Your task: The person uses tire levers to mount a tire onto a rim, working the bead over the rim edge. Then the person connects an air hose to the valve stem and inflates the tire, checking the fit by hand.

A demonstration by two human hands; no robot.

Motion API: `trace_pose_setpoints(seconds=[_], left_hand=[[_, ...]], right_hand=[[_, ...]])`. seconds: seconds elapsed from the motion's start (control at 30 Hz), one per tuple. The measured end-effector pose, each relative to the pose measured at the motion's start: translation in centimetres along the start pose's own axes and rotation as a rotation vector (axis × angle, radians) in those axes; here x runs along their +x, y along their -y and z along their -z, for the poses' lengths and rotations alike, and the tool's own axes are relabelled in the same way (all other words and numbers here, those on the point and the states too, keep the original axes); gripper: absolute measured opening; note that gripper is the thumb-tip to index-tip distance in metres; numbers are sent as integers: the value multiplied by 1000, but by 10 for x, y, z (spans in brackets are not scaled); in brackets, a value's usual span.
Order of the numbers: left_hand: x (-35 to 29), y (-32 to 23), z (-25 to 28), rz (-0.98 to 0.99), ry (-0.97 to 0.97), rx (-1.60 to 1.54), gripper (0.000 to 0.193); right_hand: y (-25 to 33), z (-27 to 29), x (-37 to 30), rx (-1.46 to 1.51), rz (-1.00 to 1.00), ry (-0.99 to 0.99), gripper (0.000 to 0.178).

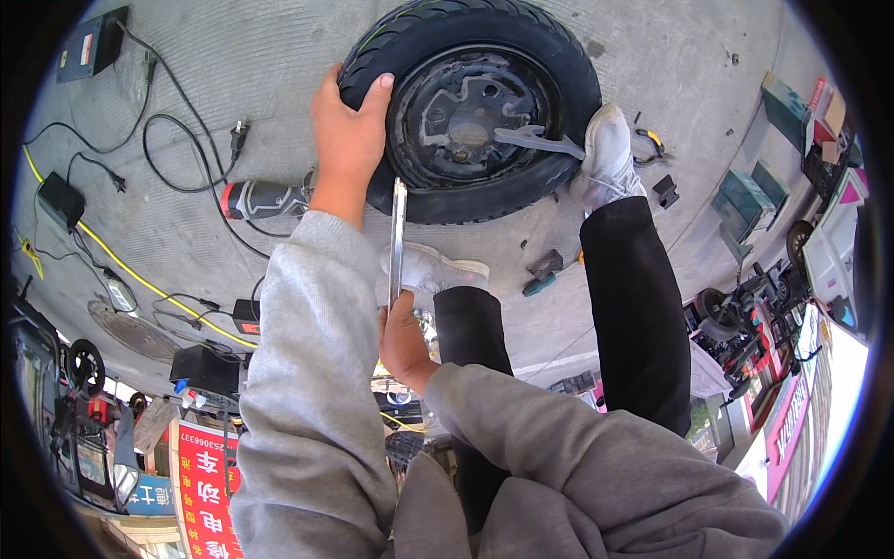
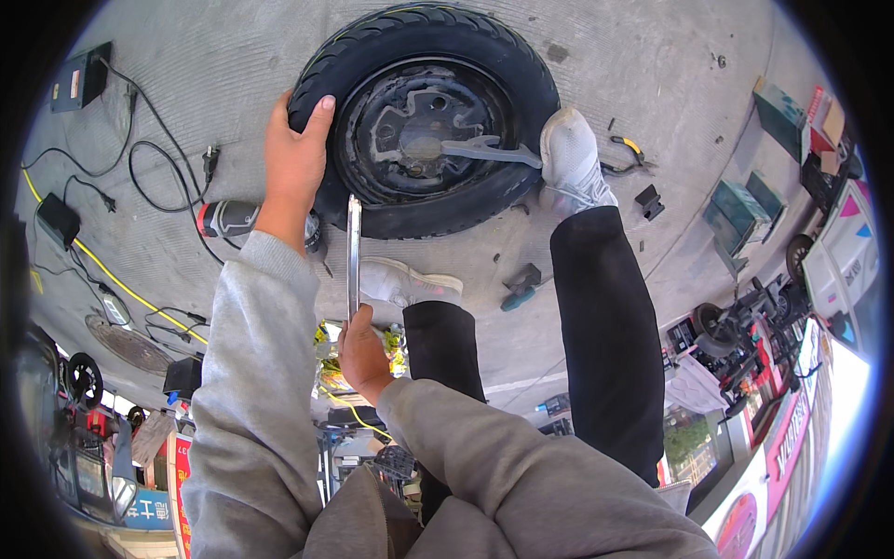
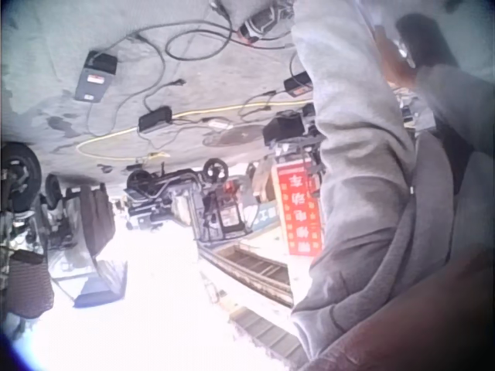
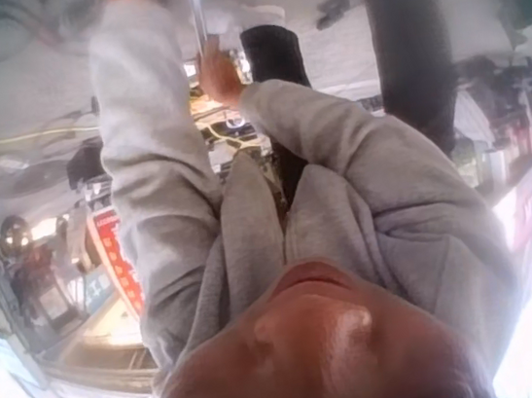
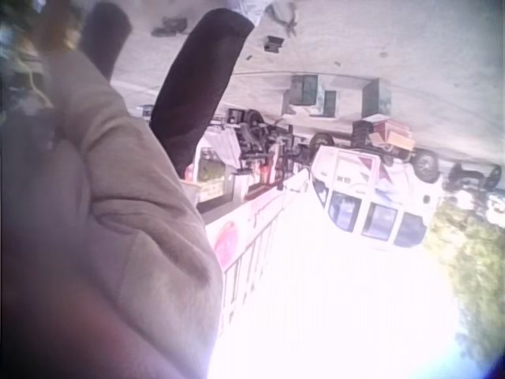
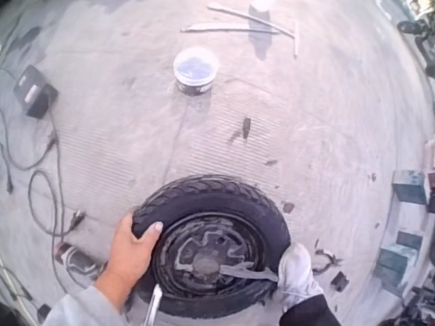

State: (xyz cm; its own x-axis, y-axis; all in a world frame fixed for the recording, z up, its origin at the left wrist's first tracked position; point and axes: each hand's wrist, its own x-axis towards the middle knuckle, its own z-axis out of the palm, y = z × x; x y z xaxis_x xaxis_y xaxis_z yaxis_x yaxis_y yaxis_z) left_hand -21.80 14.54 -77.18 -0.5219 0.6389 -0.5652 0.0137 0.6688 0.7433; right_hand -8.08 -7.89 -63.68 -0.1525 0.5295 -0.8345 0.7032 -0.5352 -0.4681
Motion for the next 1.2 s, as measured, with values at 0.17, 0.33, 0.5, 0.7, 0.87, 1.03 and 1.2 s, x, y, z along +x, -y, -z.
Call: trace_pose_setpoints(seconds=[0.17, 0.33, 0.5, 0.7, 0.87, 1.03, 1.2], left_hand=[[1, -2, -3, -14, -79, 205, 73], [1, -6, -14, 17, -187, 413, 73], [2, -10, -7, 8, -144, 432, 71], [-22, 10, 10, 211, -51, -43, 64], [-29, 29, 0, 179, -126, -181, 53], [-28, 26, -1, 144, -166, -94, 62], [-30, 34, -6, 180, -171, -141, 65]], right_hand=[[-4, 18, -6, -331, 172, 221, 45], [25, 66, -2, -380, 200, 515, 35], [40, 88, 15, -1135, 944, 686, 26], [20, 83, 5, -217, 188, 467, 39], [10, 81, 8, 36, 94, 452, 40], [14, 97, 15, -70, -33, 474, 37], [-15, 153, 38, -410, -94, 422, 34]])
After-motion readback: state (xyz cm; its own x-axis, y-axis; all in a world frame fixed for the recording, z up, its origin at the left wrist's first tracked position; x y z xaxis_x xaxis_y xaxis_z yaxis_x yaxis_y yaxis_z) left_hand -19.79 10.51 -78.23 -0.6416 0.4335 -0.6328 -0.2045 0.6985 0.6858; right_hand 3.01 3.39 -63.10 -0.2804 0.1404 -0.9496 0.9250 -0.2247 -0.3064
